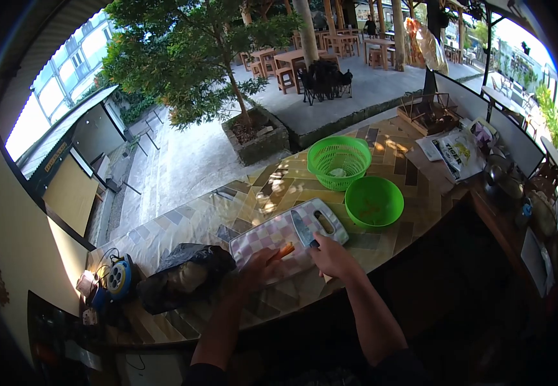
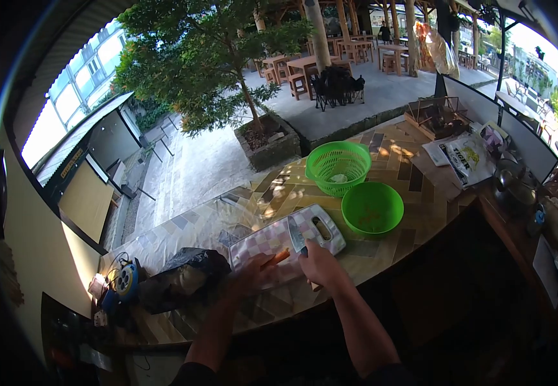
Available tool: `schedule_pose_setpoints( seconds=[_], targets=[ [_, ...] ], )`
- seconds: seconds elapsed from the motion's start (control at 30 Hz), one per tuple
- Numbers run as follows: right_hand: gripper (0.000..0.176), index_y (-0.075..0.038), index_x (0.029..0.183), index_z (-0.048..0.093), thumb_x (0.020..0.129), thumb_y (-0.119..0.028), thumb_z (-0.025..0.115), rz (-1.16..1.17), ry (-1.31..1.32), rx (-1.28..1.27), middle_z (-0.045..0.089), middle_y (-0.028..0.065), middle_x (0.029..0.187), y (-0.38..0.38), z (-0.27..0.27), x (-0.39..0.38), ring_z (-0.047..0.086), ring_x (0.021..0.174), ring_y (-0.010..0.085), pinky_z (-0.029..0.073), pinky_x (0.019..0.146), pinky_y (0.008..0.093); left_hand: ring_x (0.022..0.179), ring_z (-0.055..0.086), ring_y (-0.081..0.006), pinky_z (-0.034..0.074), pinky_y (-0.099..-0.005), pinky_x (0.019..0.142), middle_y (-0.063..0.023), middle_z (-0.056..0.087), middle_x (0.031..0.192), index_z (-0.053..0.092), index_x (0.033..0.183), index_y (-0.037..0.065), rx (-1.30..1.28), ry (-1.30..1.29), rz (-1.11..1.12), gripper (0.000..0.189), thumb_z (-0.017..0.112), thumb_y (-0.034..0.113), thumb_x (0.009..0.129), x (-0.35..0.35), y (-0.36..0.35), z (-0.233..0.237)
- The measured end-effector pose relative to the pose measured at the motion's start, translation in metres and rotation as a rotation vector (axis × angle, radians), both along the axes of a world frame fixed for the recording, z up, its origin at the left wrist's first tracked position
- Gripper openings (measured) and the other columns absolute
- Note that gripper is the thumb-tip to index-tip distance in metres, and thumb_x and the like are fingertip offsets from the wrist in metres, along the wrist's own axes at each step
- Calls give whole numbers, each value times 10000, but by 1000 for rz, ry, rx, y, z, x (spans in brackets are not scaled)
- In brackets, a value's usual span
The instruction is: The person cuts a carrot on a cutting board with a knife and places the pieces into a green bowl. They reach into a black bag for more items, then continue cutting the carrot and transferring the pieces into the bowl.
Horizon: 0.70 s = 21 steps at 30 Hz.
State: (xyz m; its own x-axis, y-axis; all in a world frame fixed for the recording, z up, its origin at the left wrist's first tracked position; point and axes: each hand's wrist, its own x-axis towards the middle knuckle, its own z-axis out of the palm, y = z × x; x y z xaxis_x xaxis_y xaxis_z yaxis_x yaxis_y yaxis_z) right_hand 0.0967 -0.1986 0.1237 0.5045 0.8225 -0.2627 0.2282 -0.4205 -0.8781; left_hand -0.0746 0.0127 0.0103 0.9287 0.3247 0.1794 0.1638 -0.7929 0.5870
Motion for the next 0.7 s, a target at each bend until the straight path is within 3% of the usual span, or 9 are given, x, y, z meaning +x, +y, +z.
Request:
schedule_pose_setpoints(
  seconds=[0.07,0.1,0.17,0.27,0.37,0.47,0.57,0.7],
  targets=[
    [598,15,1535,394,969,-145,501,8,18,64,650,136,792,-5,9,11,628,534,181,528,573,360,1046,639,-369,505,-451,922,-193,662,1080,665,1236,13,-36,-61,10,337,664,191,950,-2,0,-10],
    [604,80,1490,407,948,-153,537,0,26,85,696,217,877,-10,16,11,647,552,221,557,581,368,1058,635,-367,502,-448,932,-192,660,1085,664,1238,13,-11,-72,9,340,663,194,951,-1,-1,-12],
    [596,68,1494,414,952,-151,535,-27,36,112,696,201,882,-12,7,11,639,550,209,551,572,363,1082,628,-363,495,-443,951,-191,655,1094,660,1243,11,40,-94,13,345,661,200,954,2,-1,-15],
    [591,49,1500,421,958,-149,548,-57,64,169,688,170,889,-16,-19,9,626,546,185,539,552,348,1118,612,-359,481,-445,990,-174,644,1130,665,1237,29,-91,38,116,329,650,209,962,3,-18,10],
    [574,40,1487,439,966,-156,575,-63,123,178,678,155,931,-23,-45,10,620,548,165,527,537,333,1126,605,-355,478,-444,1010,-146,633,1159,675,1207,58,79,34,108,307,658,222,948,8,-3,-16],
    [567,42,1481,442,971,-149,601,-99,165,184,644,127,945,-29,-68,10,588,537,133,506,527,306,1132,605,-350,480,-445,1014,-125,633,1164,682,1177,80,250,30,130,294,676,225,921,12,-19,5],
    [537,45,1449,452,972,-143,612,-154,163,227,634,125,965,-35,-90,10,577,538,119,495,518,299,1141,610,-346,486,-451,1008,-110,636,1160,681,1177,84,99,32,126,323,702,238,894,22,-16,-7],
    [478,26,1384,469,963,-142,623,-197,155,302,643,138,1025,-40,-99,8,582,551,118,485,507,300,1129,624,-349,500,-437,974,-137,639,1127,689,1167,64,91,-60,94,301,697,203,899,24,-15,-5]
  ],
)
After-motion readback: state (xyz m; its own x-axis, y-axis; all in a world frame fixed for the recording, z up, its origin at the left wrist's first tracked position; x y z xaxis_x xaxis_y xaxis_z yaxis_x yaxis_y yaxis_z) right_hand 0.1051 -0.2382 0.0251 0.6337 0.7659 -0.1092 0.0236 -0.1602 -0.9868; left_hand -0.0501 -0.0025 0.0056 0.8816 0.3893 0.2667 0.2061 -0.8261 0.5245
